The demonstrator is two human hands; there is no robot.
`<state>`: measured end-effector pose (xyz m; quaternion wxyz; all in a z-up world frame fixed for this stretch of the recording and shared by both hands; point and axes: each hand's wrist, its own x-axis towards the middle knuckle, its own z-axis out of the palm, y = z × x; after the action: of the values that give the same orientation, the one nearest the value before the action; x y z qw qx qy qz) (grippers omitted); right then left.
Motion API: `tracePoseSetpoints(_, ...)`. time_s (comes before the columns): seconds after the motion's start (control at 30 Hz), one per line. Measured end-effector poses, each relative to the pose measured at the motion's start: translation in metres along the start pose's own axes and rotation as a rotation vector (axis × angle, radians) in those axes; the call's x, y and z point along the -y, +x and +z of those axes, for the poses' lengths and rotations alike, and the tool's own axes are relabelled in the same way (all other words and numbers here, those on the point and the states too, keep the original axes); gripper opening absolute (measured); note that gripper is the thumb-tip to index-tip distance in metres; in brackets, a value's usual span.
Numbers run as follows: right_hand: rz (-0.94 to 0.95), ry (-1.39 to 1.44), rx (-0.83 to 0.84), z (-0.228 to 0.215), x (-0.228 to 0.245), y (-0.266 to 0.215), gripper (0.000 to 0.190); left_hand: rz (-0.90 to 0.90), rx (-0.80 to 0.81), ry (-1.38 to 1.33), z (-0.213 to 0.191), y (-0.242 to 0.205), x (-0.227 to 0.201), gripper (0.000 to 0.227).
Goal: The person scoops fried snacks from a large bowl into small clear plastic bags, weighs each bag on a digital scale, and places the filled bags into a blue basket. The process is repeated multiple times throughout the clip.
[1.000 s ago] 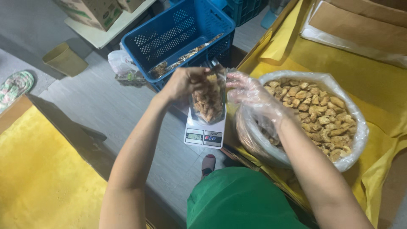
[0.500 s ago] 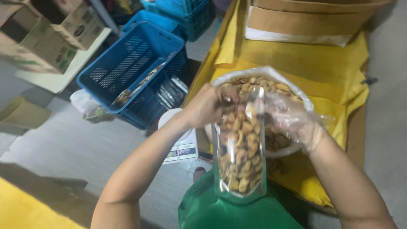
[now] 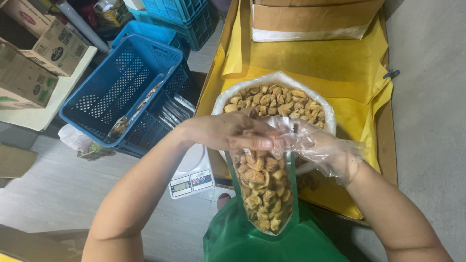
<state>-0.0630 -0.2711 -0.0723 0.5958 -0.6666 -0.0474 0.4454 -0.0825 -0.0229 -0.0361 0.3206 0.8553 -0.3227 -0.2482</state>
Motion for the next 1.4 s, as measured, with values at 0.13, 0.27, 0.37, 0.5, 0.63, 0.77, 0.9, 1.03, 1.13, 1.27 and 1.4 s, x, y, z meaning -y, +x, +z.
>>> tracePoseSetpoints(0.13, -0.391, 0.052, 0.3, -0.004, 0.004, 0.002, 0.075, 0.096, 0.008, -0.078, -0.01, -0.015, 0.004, 0.079)
tracePoseSetpoints(0.27, 0.015, -0.052, 0.021, 0.001, 0.005, 0.003, 0.077, -0.201, 0.085, 0.062, 0.002, -0.013, 0.006, 0.079)
tracePoseSetpoints(0.37, -0.119, -0.08, 0.109, 0.006, 0.008, 0.003, 0.075, -0.048, 0.019, 0.033, 0.005, -0.014, 0.007, 0.074)
tracePoseSetpoints(0.5, 0.063, -0.11, -0.021, 0.01, 0.017, 0.001, 0.074, 0.004, -0.211, -0.137, -0.002, -0.032, 0.007, 0.066)
tracePoseSetpoints(0.63, 0.011, -0.147, 0.019, 0.017, 0.025, -0.008, 0.075, -0.056, -0.256, -0.099, 0.006, -0.038, 0.0, 0.054)
tracePoseSetpoints(0.77, 0.038, -0.163, 0.005, 0.025, 0.029, -0.012, 0.075, -0.155, -0.291, -0.116, 0.012, -0.04, -0.008, 0.047)
tracePoseSetpoints(0.9, 0.016, -0.167, -0.038, 0.02, 0.025, -0.011, 0.079, -0.174, -0.313, -0.175, 0.013, -0.037, -0.006, 0.052)
tracePoseSetpoints(1.03, 0.054, -0.148, -0.077, 0.01, 0.012, -0.008, 0.084, -0.092, -0.34, -0.142, 0.02, -0.037, -0.002, 0.049)
tracePoseSetpoints(1.13, -0.032, -0.101, -0.068, 0.006, 0.005, -0.004, 0.089, -0.126, -0.358, -0.105, 0.023, -0.038, -0.002, 0.045)
tracePoseSetpoints(1.27, 0.007, -0.092, -0.034, 0.005, 0.002, -0.002, 0.078, -0.168, -0.331, -0.18, 0.014, -0.038, -0.002, 0.054)
tracePoseSetpoints(1.4, 0.028, -0.034, -0.083, 0.005, 0.004, -0.004, 0.072, 0.037, -0.16, -0.128, 0.003, -0.029, 0.002, 0.068)
